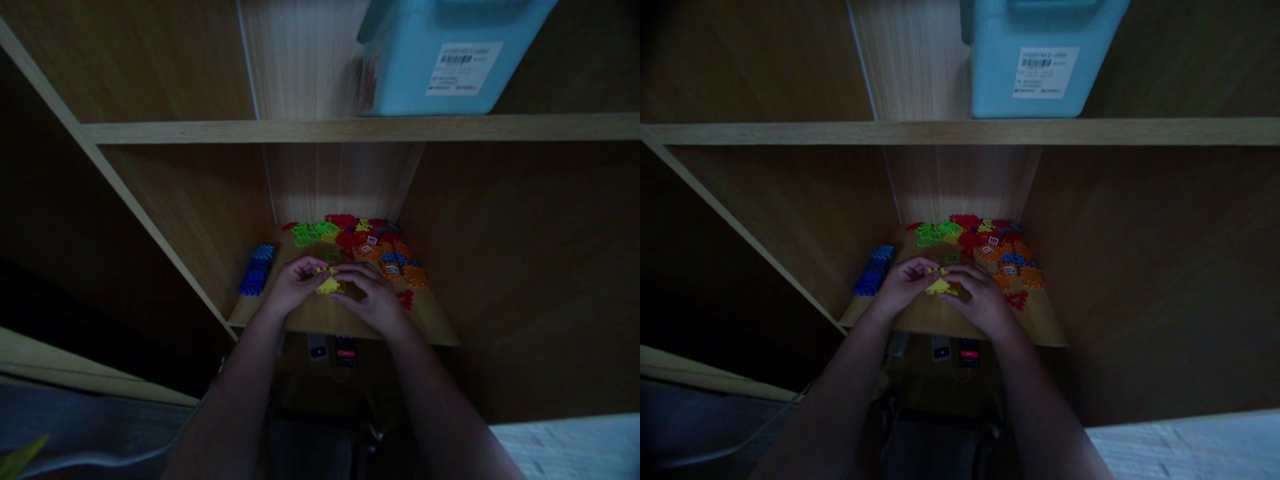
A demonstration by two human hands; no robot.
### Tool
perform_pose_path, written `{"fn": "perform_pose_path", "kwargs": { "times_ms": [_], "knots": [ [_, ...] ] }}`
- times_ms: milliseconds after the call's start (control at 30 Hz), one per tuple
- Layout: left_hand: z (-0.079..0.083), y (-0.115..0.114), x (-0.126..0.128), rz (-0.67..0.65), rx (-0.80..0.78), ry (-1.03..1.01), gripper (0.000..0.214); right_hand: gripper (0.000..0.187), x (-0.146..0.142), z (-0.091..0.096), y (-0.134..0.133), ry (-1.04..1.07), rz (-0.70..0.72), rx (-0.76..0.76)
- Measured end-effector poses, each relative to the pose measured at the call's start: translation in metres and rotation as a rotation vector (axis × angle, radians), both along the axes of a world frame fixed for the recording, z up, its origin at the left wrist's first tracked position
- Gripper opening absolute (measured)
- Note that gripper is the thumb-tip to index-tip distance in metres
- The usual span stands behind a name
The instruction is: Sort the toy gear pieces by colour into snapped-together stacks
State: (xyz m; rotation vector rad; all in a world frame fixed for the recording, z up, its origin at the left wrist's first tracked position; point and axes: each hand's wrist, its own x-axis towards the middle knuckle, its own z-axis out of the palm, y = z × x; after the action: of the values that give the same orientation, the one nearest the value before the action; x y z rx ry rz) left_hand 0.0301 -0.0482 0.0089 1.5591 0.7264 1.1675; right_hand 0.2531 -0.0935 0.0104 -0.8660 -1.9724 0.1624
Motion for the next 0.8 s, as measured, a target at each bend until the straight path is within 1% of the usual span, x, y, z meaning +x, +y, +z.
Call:
{"fn": "perform_pose_path", "kwargs": {
  "times_ms": [100,233,300,400,467,533,600,667,800],
  "knots": [
    [0.001,-0.001,0.0,-0.042,-0.034,-0.044,0.045,0.027,0.001,-0.003,0.002,0.037,-0.009,0.066],
    [0.003,-0.002,0.001,-0.055,-0.06,-0.064,0.046,0.028,0.003,-0.004,0.004,0.054,-0.049,0.061],
    [0.001,0.0,0.001,-0.023,-0.055,-0.053,0.045,0.028,0.005,-0.005,0.006,0.053,-0.064,0.047],
    [-0.004,0.006,0.0,0.076,-0.036,-0.035,0.044,0.027,0.009,-0.008,0.009,0.05,-0.102,0.001],
    [-0.008,0.009,-0.002,0.136,0.007,0.02,0.041,0.03,0.013,-0.01,0.011,0.042,-0.146,-0.06],
    [-0.01,0.011,-0.005,0.15,0.079,0.108,0.037,0.034,0.016,-0.012,0.013,0.018,-0.171,-0.127],
    [-0.011,0.011,-0.01,0.126,0.149,0.196,0.036,0.036,0.019,-0.014,0.013,-0.003,-0.163,-0.178],
    [-0.009,0.009,-0.014,0.078,0.192,0.277,0.04,0.036,0.02,-0.015,0.013,-0.01,-0.136,-0.216],
    [-0.007,0.008,-0.02,-0.003,0.211,0.363,0.064,0.035,0.021,-0.017,0.014,0.016,-0.105,-0.262]
  ]
}}
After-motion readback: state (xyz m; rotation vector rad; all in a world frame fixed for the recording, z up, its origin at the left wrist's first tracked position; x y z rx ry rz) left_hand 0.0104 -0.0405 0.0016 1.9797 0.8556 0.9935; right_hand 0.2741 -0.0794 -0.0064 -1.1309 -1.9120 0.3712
